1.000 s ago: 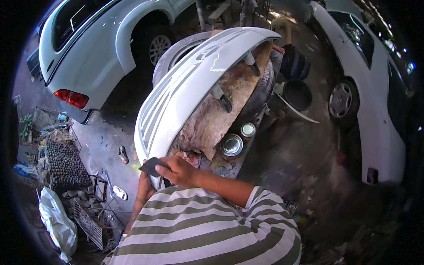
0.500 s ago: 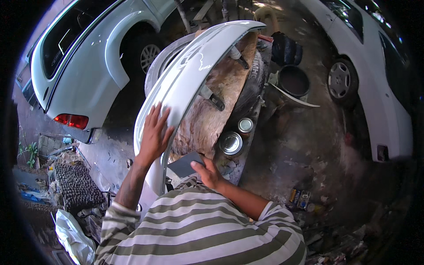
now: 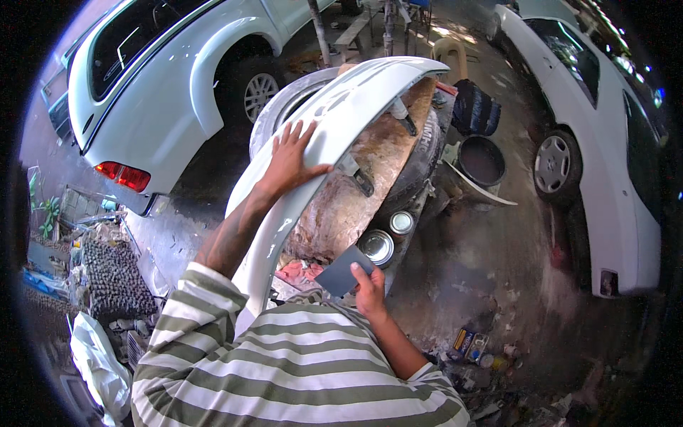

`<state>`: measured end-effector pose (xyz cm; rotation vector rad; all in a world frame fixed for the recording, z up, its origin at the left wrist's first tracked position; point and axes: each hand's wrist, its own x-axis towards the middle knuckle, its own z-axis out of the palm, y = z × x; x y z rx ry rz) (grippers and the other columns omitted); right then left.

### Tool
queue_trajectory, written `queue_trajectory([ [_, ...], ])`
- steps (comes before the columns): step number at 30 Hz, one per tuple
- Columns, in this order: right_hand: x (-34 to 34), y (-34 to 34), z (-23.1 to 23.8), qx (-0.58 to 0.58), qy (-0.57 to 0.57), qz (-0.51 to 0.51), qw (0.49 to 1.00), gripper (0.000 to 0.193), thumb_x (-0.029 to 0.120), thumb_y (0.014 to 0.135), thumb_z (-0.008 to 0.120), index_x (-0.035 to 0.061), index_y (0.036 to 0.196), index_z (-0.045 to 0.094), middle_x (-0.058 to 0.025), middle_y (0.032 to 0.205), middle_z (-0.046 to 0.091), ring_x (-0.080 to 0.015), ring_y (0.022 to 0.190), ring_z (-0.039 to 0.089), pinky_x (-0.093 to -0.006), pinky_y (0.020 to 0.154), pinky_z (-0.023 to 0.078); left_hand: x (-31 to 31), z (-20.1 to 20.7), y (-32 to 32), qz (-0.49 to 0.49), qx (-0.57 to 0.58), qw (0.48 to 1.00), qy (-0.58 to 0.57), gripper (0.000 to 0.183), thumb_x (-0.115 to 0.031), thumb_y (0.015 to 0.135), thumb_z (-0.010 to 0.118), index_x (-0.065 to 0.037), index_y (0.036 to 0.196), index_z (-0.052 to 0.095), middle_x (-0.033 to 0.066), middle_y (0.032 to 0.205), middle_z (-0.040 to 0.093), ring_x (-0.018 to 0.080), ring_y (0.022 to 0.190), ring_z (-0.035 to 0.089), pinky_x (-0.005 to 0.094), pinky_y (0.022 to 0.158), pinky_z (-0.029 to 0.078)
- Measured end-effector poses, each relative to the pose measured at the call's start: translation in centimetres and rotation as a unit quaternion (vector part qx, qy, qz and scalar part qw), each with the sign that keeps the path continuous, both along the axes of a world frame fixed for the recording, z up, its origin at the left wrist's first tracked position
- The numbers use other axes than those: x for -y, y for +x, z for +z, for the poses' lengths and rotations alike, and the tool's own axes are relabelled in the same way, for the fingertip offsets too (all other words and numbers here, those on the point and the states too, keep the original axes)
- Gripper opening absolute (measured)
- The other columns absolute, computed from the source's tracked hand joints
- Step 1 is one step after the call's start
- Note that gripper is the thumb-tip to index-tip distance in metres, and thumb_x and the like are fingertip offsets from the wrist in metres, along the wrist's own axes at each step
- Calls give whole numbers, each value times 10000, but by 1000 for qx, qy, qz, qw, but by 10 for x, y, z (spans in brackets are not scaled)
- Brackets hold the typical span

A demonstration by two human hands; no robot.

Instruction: Sanding the surface of a white plastic car grille in an auto workshop.

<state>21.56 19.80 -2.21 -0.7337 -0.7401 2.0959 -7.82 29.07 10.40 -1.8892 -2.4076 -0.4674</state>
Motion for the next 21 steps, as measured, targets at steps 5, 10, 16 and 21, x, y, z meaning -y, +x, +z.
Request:
queue_trajectory([
  [5,-14,-14,-1,-20,-19,43,999,232,130,966,628,8,1162,656,-84,1059,712,-186,967,683,-332,877,521,84,-7,-1,85,66,994,-10,1333,-695,584,848,-111,1603,217,279,1622,205,467,1523,103,656,1194,118],
  [10,-13,-26,13,-61,-8,163,985,280,118,944,636,-9,1193,643,-90,1083,711,-183,986,680,-331,899,520,157,8,19,115,81,990,-25,1325,-612,561,902,-124,1599,238,268,1634,168,452,1533,56,634,1207,118],
  [16,0,-41,52,30,199,338,919,368,22,871,680,-50,1230,644,-105,1108,707,-145,1036,645,-301,932,499,226,34,72,-70,278,957,55,802,-306,773,848,-94,1462,499,172,1353,598,390,1269,549,458,1052,445],
  [21,-15,-62,87,45,388,432,813,477,90,843,768,-27,1284,630,-89,1187,683,-165,1070,628,-314,971,475,242,18,84,2,386,921,50,398,-158,807,823,-8,1154,699,103,936,724,236,830,672,358,779,524],
])
